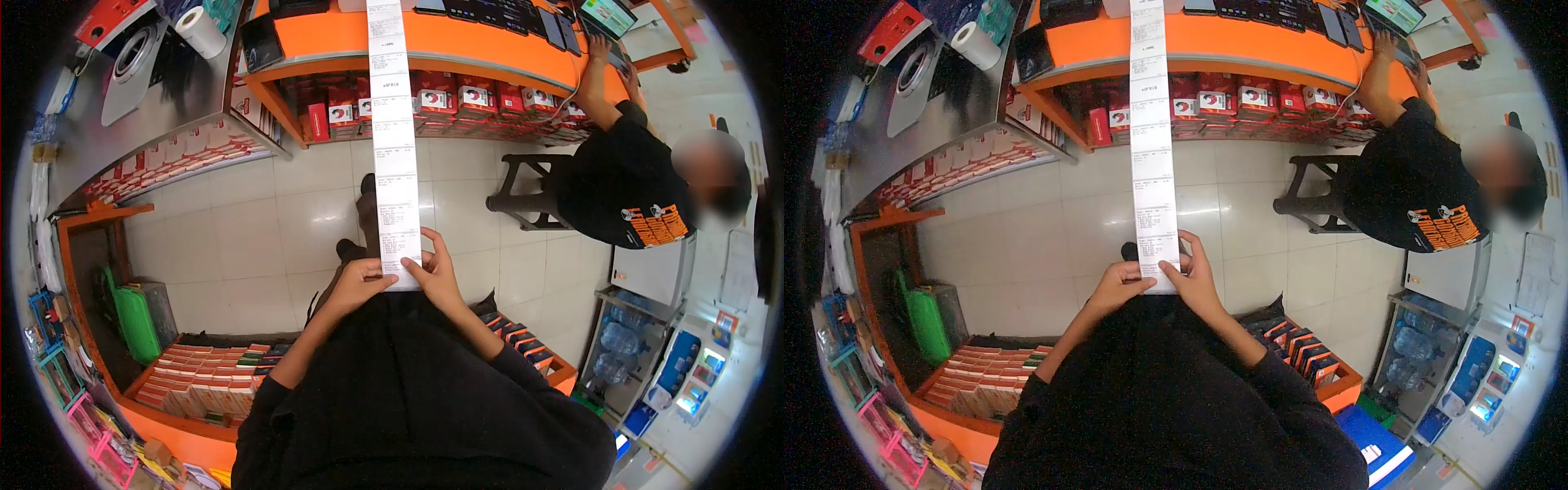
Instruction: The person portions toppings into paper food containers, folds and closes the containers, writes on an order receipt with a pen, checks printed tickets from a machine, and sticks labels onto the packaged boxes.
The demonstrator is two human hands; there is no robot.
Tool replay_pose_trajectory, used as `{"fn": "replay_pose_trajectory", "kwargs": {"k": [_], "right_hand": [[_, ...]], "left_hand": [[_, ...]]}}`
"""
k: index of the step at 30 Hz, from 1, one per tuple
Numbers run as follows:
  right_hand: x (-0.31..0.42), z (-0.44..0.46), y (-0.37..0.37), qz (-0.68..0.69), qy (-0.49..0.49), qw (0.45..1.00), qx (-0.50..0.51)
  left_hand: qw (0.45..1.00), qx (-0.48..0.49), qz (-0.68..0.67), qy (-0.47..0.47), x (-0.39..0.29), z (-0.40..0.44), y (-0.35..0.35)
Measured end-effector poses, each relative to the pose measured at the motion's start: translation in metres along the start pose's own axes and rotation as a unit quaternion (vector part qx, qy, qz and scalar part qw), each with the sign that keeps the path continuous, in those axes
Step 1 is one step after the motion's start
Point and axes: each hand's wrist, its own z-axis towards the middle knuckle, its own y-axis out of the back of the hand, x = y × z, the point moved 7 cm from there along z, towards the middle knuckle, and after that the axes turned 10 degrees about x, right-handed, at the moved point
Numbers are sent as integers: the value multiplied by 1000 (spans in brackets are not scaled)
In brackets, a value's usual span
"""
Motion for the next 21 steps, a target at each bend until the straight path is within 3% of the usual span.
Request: {"fn": "replay_pose_trajectory", "kwargs": {"k": [21], "right_hand": [[-29, -59, 0, -18, -6, 1000, 5]], "left_hand": [[998, 55, 22, 7, 36, -23, -35]]}}
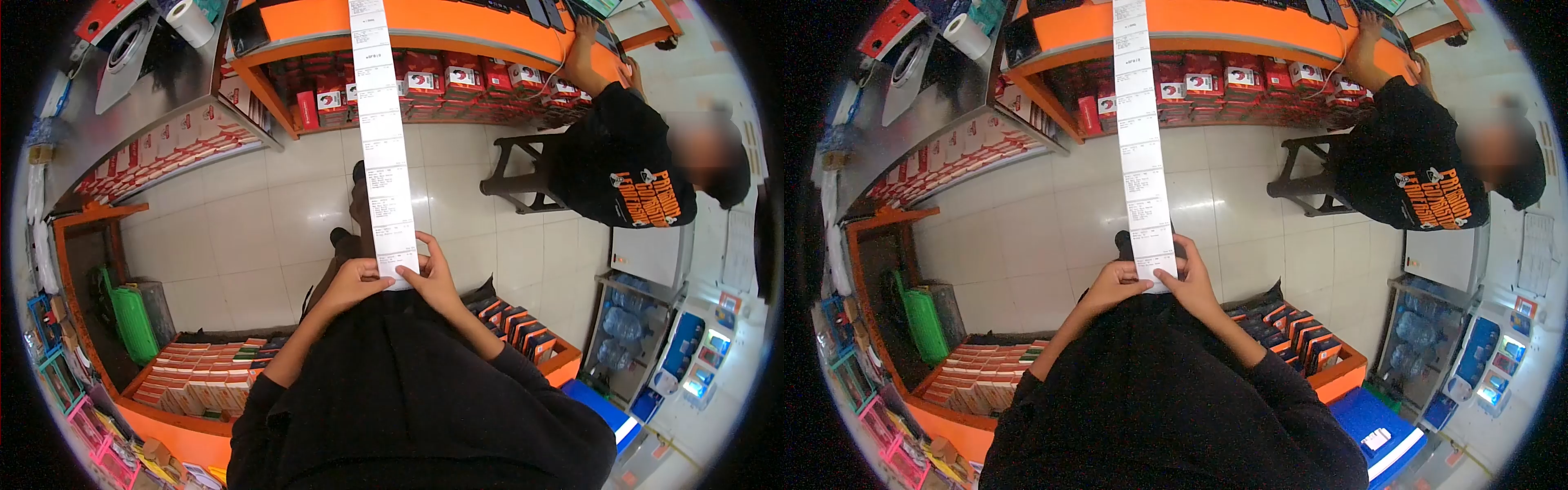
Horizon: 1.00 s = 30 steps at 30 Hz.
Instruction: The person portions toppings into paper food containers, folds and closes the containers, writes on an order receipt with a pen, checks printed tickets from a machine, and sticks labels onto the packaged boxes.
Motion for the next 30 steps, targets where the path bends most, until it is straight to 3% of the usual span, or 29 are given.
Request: {"fn": "replay_pose_trajectory", "kwargs": {"k": [7, 10, 13, 16, 19, 29, 30], "right_hand": [[-2, -8, -2, 19, 11, 1000, 13], [29, -14, -1, -168, 111, 975, -95], [79, -22, -16, -500, 211, 826, -151], [85, -14, -27, -595, 234, 765, -72], [86, -7, -22, -599, 246, 761, -41], [110, 5, -25, -558, 286, 778, 52], [109, 8, -16, -488, 266, 830, 34]], "left_hand": [[1000, 1, 0, 1, 0, -2, -4], [999, -17, 24, -19, -6, -2, -5], [998, -29, 10, -60, -14, -2, -9], [994, -51, 0, -94, -18, -4, -12], [992, -59, 101, -44, -15, -4, -7], [987, -66, 115, -87, -29, -6, -10], [987, -72, 95, -108, -35, -6, -15]]}}
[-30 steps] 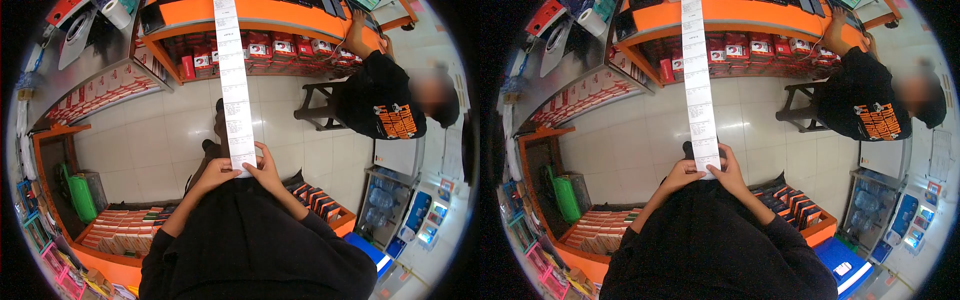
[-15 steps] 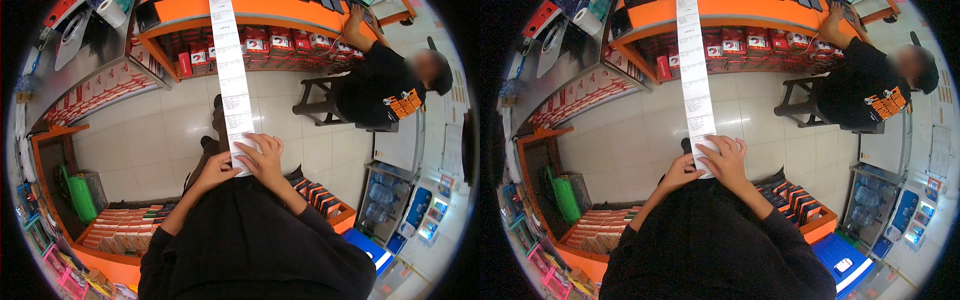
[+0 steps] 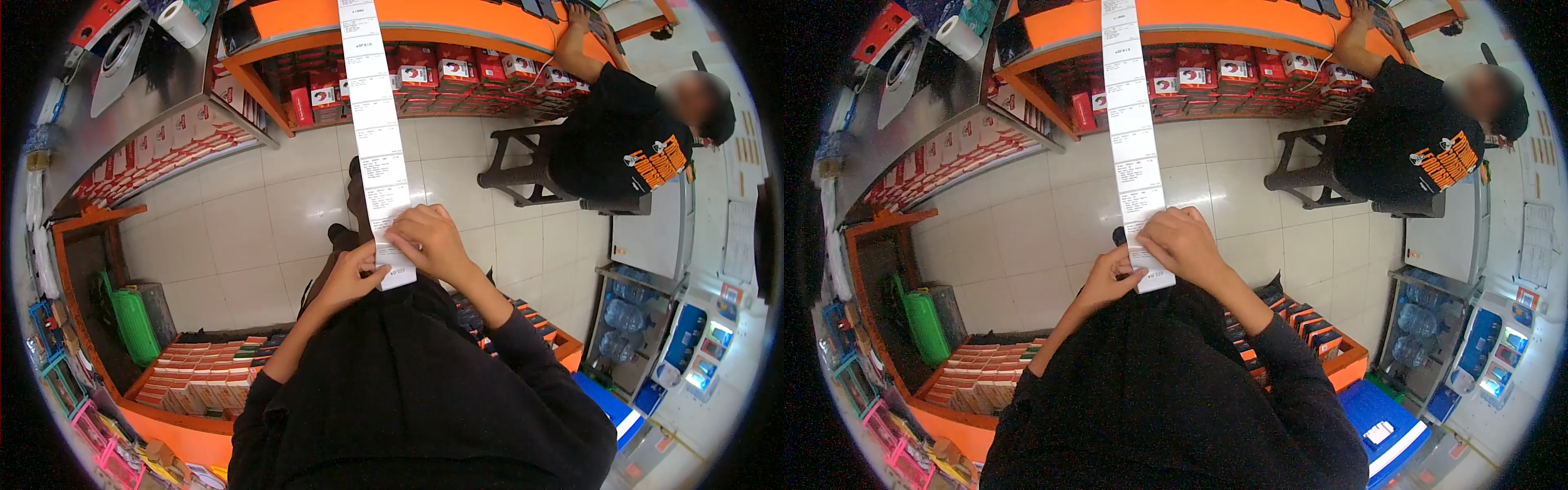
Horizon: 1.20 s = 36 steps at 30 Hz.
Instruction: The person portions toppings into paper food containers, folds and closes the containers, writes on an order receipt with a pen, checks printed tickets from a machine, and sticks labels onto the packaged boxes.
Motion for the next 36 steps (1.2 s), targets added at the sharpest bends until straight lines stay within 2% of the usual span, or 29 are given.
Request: {"fn": "replay_pose_trajectory", "kwargs": {"k": [2, 5, 8, 12, 15, 18, 21, 24, 28, 31, 36], "right_hand": [[-19, -3, -3, 160, -75, 983, -51], [-36, -29, 12, 262, -174, 908, -277], [10, -39, 45, 41, -38, 943, -329], [16, -61, 44, 50, -17, 943, -329], [37, -57, 54, -138, 9, 972, -190], [49, -57, 46, -329, -8, 938, -106], [48, -61, 34, -343, -24, 939, -31], [55, -65, 20, -311, 34, 950, 5], [55, -61, 13, -250, 39, 967, -2], [52, -56, 17, -203, 10, 979, -6], [49, -55, 18, -262, 52, 964, -4]], "left_hand": [[1000, 3, -24, -2, -3, 0, -3], [999, 33, -24, 35, 3, -2, -8], [998, 44, -7, 49, 7, -4, -10], [997, 49, 9, 58, -6, -8, -16], [998, 37, 33, 44, -8, -11, -19], [996, 21, 63, 52, -9, -14, -23], [990, 10, 117, 73, -23, -15, -26], [982, -9, 178, 61, -39, -14, -29], [965, -11, 262, 22, -49, -12, -31], [942, -18, 330, -61, -57, -12, -32], [917, -15, 377, -126, -55, -9, -34]]}}
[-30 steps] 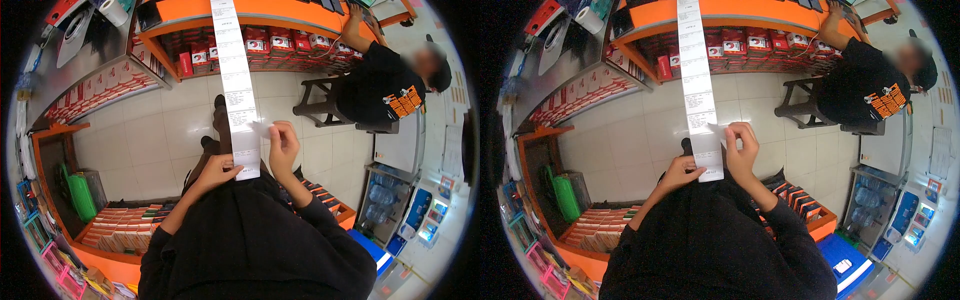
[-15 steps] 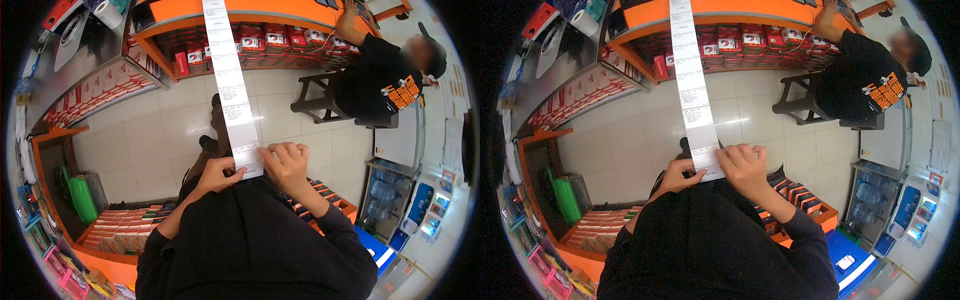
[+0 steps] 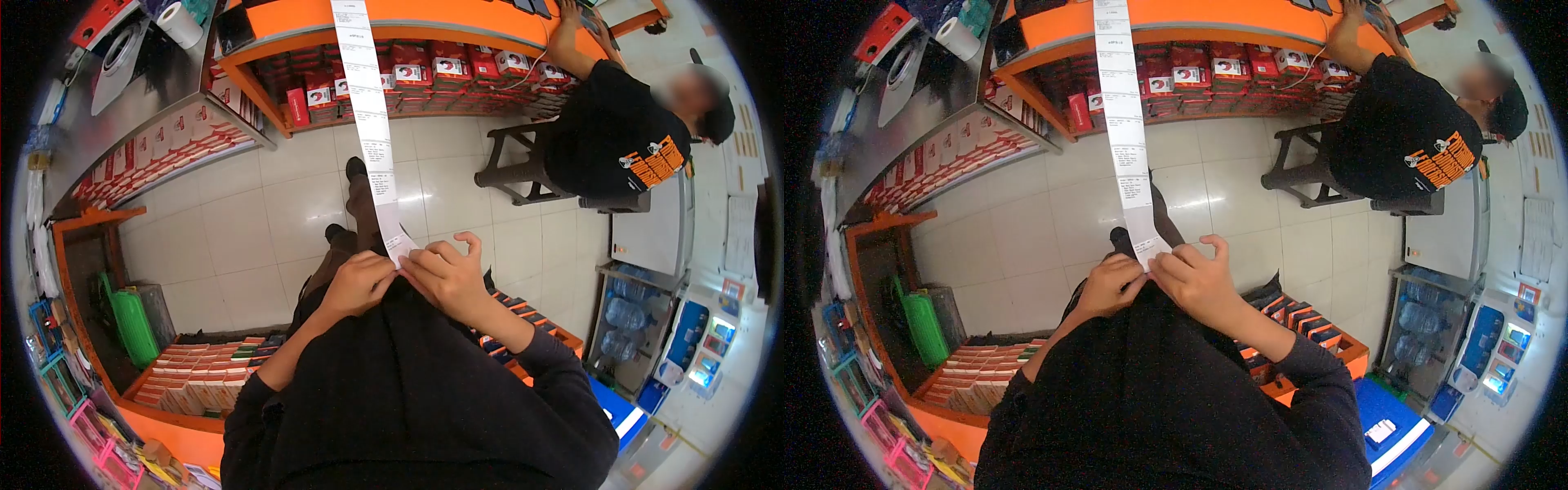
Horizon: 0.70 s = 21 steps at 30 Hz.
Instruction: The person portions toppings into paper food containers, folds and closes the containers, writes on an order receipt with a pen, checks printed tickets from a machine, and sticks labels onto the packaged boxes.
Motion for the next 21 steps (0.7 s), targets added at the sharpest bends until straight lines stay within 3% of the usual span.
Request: {"fn": "replay_pose_trajectory", "kwargs": {"k": [4, 7, 10, 11, 12, 14, 16, 18, 21], "right_hand": [[-7, 3, 3, 35, 12, 999, 16], [-40, 9, 7, 232, -77, 970, -12], [-90, 15, 29, 396, -248, 877, -113], [-95, 23, 48, 314, -233, 909, -146], [-95, 34, 65, 238, -203, 931, -186], [-79, 63, 79, 101, -87, 975, -179], [-53, 90, 66, 69, 24, 986, -153], [-19, 118, 40, 74, 121, 985, -99], [33, 147, 14, 101, 252, 960, -71]], "left_hand": [[1000, -4, -12, 12, 6, -4, -3], [987, 15, -35, 155, 18, -5, -2], [935, -12, -193, 296, 62, -10, -1], [928, -53, -243, 277, 70, -11, 1], [954, -113, -140, 240, 83, -17, 6], [934, -285, 76, 203, 41, -19, 48], [956, -214, -93, 180, 25, -12, 61], [894, -289, -300, 167, 21, -17, 69], [829, -383, -373, 167, 31, -39, 90]]}}
